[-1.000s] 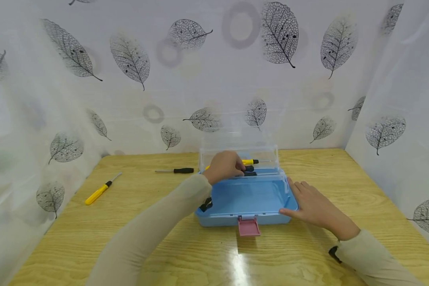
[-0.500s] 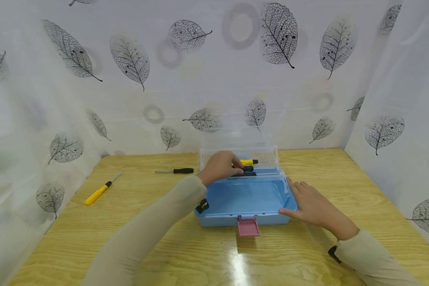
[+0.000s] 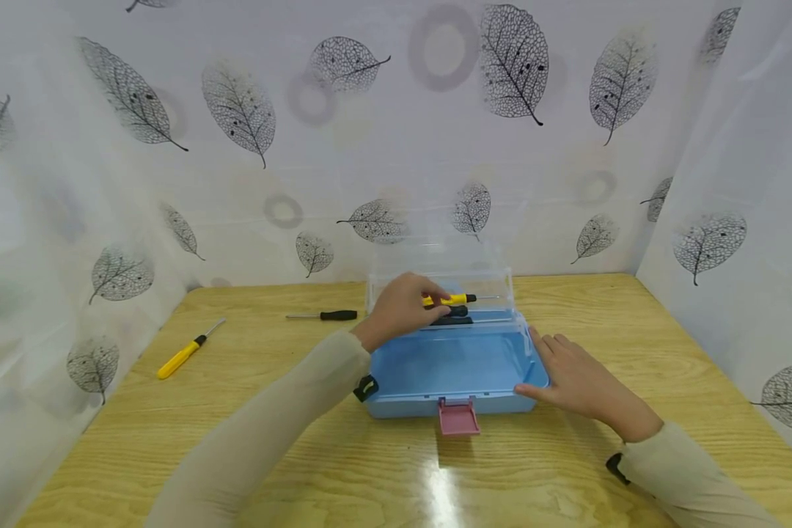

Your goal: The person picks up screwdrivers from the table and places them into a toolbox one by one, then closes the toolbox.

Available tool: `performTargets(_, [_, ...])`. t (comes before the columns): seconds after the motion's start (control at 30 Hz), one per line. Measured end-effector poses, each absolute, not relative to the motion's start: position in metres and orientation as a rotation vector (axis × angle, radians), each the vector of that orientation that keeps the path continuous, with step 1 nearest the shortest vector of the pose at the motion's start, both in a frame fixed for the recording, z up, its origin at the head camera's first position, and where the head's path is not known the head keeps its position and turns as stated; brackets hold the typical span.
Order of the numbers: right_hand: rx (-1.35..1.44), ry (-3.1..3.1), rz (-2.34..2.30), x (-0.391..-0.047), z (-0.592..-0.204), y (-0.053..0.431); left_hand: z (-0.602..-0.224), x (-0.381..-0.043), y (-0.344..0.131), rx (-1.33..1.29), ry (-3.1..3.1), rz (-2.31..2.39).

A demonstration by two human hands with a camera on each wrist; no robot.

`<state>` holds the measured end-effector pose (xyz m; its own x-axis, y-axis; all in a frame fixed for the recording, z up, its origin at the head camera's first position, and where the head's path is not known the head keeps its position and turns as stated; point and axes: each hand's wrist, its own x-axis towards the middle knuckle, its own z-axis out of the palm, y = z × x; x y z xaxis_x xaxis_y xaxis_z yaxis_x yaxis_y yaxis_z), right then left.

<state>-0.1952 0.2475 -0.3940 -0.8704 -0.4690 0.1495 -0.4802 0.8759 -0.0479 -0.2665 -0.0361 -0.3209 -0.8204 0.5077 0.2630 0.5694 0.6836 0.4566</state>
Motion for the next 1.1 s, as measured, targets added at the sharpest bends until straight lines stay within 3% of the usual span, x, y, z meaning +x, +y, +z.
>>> performTargets(1.1, [0.733, -2.939, 0.146, -0.194, -0.392, 0.247, -0.295, -0.244, -0.109, -0.732, -2.388, -0.814])
